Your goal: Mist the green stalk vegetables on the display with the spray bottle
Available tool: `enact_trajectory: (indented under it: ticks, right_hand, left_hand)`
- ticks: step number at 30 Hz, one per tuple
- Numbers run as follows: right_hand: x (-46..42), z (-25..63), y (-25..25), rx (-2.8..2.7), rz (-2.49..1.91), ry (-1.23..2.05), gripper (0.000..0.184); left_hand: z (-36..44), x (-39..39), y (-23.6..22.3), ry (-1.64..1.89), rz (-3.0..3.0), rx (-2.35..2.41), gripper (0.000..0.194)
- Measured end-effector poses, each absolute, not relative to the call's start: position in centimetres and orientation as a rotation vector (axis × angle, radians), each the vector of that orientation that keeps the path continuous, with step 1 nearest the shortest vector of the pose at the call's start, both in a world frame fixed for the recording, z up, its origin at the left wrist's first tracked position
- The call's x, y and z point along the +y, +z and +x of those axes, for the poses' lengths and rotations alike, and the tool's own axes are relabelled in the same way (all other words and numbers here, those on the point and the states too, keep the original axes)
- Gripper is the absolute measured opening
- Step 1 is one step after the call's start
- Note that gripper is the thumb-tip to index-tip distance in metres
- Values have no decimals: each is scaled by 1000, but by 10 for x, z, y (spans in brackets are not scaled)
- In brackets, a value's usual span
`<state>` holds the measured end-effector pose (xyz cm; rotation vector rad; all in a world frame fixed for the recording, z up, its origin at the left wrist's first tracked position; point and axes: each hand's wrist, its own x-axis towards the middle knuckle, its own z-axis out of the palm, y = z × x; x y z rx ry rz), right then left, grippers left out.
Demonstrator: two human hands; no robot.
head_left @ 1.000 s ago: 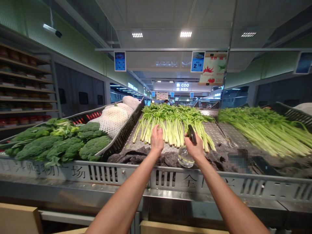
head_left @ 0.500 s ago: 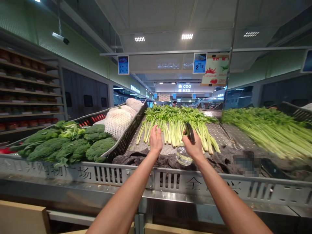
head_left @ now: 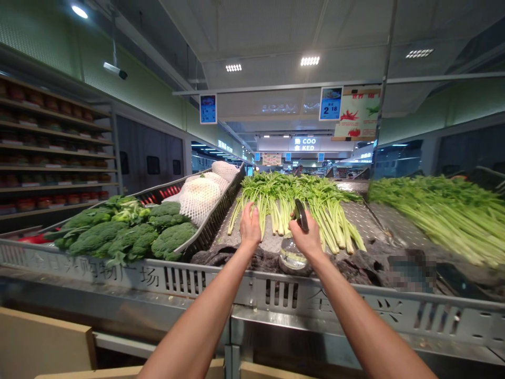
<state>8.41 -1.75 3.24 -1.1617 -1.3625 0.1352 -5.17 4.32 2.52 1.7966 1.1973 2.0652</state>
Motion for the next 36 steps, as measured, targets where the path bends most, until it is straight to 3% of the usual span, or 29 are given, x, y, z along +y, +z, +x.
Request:
enact_trajectory:
  ticks: [36]
  right_hand:
    - [-8, 49, 27, -1468, -1055, 178, 23]
  left_hand:
    - [-77, 56, 29, 2131, 1796, 1305, 33]
